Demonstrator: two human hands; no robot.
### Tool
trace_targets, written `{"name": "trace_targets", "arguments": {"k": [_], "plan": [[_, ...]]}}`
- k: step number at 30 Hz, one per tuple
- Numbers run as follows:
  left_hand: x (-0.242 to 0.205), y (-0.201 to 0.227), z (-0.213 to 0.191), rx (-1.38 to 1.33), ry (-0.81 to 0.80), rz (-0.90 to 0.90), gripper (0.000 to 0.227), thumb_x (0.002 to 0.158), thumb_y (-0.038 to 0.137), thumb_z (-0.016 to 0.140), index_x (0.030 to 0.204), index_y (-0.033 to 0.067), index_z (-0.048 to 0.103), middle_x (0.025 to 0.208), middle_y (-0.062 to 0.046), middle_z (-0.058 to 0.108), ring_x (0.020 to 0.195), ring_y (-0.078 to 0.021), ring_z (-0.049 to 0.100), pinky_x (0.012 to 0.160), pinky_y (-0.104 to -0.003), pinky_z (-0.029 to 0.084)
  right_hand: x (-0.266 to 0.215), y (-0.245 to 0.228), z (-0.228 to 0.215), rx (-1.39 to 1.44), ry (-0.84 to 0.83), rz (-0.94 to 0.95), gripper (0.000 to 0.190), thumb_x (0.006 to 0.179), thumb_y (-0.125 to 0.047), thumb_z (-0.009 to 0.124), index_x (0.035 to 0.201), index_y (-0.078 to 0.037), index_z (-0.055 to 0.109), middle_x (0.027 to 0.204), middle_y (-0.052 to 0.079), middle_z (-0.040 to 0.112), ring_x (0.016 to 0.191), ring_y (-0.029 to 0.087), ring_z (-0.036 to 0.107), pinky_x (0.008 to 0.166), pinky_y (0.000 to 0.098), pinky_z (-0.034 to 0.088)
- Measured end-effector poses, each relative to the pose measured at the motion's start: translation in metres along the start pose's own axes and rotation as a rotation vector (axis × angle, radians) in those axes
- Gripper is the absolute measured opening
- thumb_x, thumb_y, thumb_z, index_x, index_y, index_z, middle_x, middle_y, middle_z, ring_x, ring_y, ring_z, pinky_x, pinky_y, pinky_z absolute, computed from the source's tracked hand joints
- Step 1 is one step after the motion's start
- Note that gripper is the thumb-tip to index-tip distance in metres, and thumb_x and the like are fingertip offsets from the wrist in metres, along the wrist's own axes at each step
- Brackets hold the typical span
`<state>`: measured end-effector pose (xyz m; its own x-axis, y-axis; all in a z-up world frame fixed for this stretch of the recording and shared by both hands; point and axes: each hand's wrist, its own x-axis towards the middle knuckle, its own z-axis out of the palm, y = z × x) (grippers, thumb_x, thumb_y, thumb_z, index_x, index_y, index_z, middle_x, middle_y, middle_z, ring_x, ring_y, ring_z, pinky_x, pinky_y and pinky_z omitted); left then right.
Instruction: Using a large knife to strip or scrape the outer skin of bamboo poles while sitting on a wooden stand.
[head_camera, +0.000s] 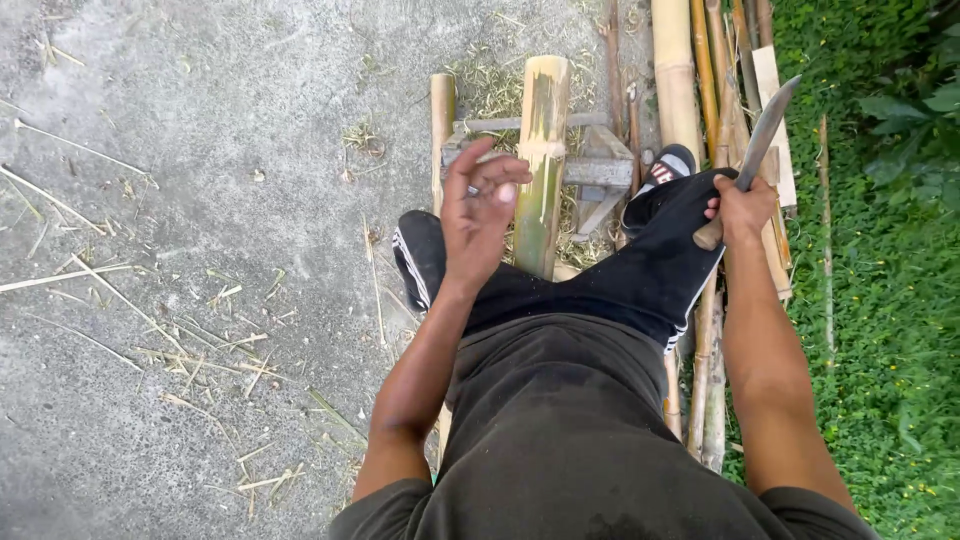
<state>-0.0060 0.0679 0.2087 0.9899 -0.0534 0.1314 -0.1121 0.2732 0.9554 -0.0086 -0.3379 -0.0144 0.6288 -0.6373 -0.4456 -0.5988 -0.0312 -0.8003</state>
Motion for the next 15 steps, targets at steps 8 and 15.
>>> {"name": "trace_targets", "arguments": {"k": [8, 15], "plan": [[-0.045, 0.195, 0.082, -0.412, -0.375, 0.248, 0.079, 0.101, 0.074, 0.037, 0.147, 0.0092, 0.035, 0.101, -0.014, 0.072, 0.102, -0.0337, 0.066, 0.092, -0.045, 0.045, 0.006, 0.024, -0.017, 0.147, -0.021, 0.032, 0.017, 0.094, -0.007, 0.077, 0.096, 0.000, 0.061, 0.074, 0.004, 0.065, 0.052, 0.011, 0.062, 0.042, 0.0283, 0.053], [-0.111, 0.219, 0.095, -0.801, -0.397, -0.630, 0.098, 0.101, 0.084, 0.016, 0.128, -0.0008, 0.055, 0.116, -0.044, 0.054, 0.087, -0.0377, 0.065, 0.077, -0.037, 0.060, 0.007, 0.014, -0.006, 0.185, -0.060, 0.002, 0.017, 0.095, -0.006, 0.076, 0.092, 0.001, 0.061, 0.073, 0.005, 0.064, 0.051, 0.012, 0.062, 0.042, 0.0283, 0.052]]}}
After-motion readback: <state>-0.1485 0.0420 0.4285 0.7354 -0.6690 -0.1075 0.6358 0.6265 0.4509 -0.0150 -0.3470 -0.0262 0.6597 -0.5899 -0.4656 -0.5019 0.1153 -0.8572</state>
